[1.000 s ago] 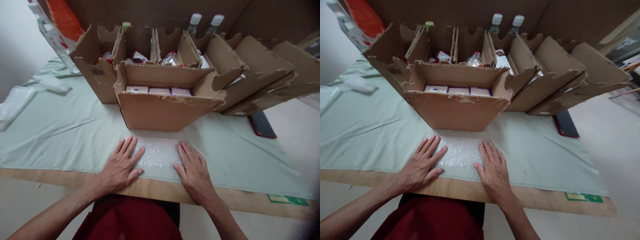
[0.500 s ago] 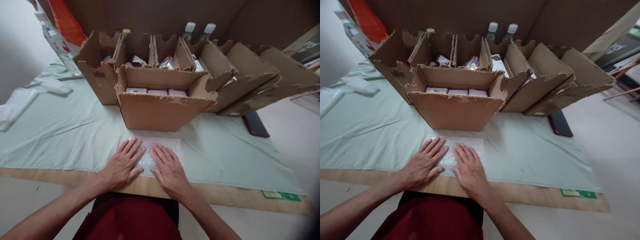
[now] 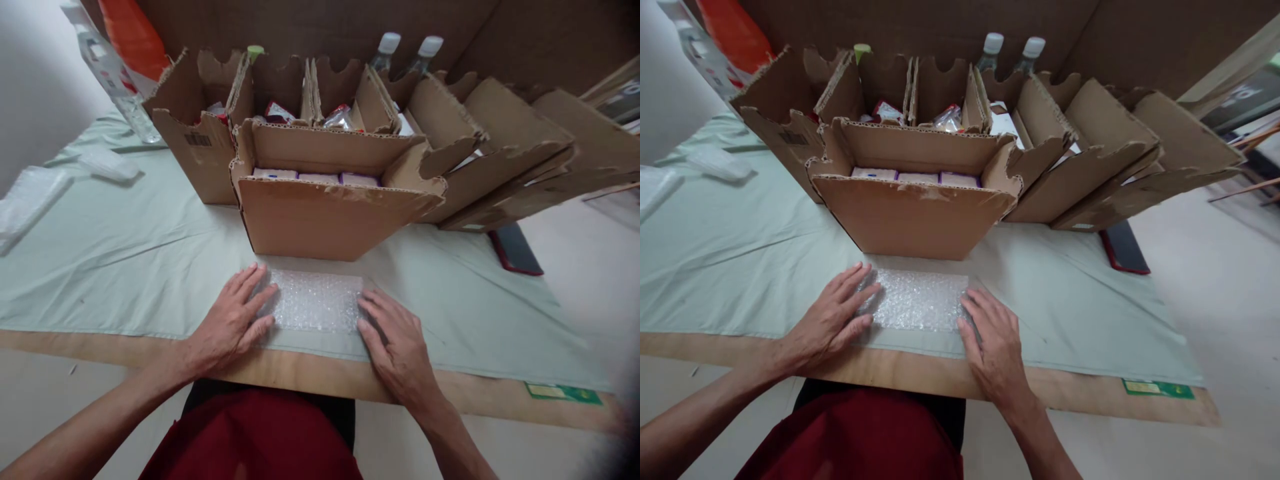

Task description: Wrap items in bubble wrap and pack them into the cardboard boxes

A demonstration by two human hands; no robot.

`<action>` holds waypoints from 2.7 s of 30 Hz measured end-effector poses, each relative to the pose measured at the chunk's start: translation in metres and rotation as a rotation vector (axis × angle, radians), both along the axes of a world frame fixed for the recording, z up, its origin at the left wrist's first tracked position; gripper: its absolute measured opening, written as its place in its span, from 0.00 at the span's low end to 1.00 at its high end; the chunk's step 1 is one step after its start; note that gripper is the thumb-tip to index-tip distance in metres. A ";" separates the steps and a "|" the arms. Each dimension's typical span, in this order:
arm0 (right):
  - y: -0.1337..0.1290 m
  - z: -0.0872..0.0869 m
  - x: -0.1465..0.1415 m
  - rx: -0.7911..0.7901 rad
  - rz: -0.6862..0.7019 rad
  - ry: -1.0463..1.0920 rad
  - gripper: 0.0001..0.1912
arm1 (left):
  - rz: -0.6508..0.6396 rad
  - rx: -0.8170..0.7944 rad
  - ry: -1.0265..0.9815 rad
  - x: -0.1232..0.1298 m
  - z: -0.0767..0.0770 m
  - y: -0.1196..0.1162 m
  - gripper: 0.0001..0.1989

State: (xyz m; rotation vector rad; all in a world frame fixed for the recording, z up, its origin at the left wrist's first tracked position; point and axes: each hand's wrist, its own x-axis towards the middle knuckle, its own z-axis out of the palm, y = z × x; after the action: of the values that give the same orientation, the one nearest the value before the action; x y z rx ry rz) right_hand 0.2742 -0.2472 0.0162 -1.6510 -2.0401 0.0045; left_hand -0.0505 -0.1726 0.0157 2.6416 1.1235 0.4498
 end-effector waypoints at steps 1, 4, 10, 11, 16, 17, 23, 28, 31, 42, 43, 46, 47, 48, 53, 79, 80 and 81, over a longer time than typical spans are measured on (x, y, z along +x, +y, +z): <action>0.007 0.001 0.002 0.008 -0.012 0.004 0.17 | 0.036 0.020 -0.026 -0.002 0.000 0.004 0.22; 0.032 0.001 0.005 -0.025 -0.038 -0.014 0.19 | 0.125 0.078 -0.078 -0.004 -0.002 0.020 0.18; 0.063 -0.003 0.002 -0.135 -0.043 0.017 0.14 | 0.174 0.084 -0.059 0.007 0.002 0.040 0.18; 0.064 -0.002 0.002 -0.140 -0.047 0.042 0.11 | 0.185 0.076 -0.045 0.009 0.003 0.041 0.18; 0.058 0.010 -0.001 -0.220 -0.056 0.141 0.04 | 0.211 -0.031 -0.018 0.007 0.007 0.047 0.12; 0.055 0.014 -0.001 -0.230 -0.051 0.156 0.05 | 0.209 -0.062 -0.034 0.005 0.010 0.046 0.10; 0.037 0.057 -0.007 0.052 0.070 0.195 0.09 | 0.190 0.096 -0.357 0.003 0.064 0.023 0.06; 0.023 0.069 -0.008 0.269 0.159 0.148 0.13 | 0.052 0.391 -0.358 -0.001 0.077 0.003 0.11; 0.011 0.040 -0.001 0.156 0.198 -0.037 0.14 | -0.042 0.320 -0.214 -0.010 0.043 -0.003 0.11; 0.007 0.032 -0.019 0.068 0.098 -0.046 0.17 | -0.042 0.111 -0.218 0.010 0.034 -0.013 0.25; 0.014 0.034 -0.037 0.042 0.139 -0.047 0.19 | -0.069 0.115 -0.191 0.019 0.033 -0.011 0.27; 0.032 0.029 -0.080 -0.110 0.235 -0.080 0.23 | -0.093 0.094 -0.039 0.032 0.015 -0.007 0.29; 0.035 0.024 -0.086 -0.158 0.259 -0.092 0.24 | -0.082 0.079 0.016 0.030 0.008 -0.006 0.29; 0.035 0.018 -0.086 -0.194 0.273 -0.101 0.25 | -0.062 0.062 0.060 0.026 0.001 -0.006 0.28; 0.007 -0.012 -0.022 -0.179 0.087 -0.141 0.28 | 0.018 -0.027 0.096 0.005 -0.011 -0.009 0.28; 0.017 0.003 -0.023 -0.108 -0.174 0.440 0.10 | 0.481 -0.108 -0.489 -0.005 0.013 -0.048 0.11; 0.015 0.005 -0.025 -0.120 -0.190 0.491 0.12 | 0.483 -0.112 -0.495 -0.005 0.012 -0.048 0.12; 0.014 0.008 -0.028 -0.122 -0.202 0.538 0.15 | 0.487 -0.116 -0.505 -0.005 0.010 -0.048 0.13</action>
State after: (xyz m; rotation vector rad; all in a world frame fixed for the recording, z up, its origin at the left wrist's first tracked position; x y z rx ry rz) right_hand 0.2465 -0.2336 0.0243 -1.6941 -1.4897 0.4600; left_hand -0.0559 -0.2203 0.0259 1.9636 1.5344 1.0335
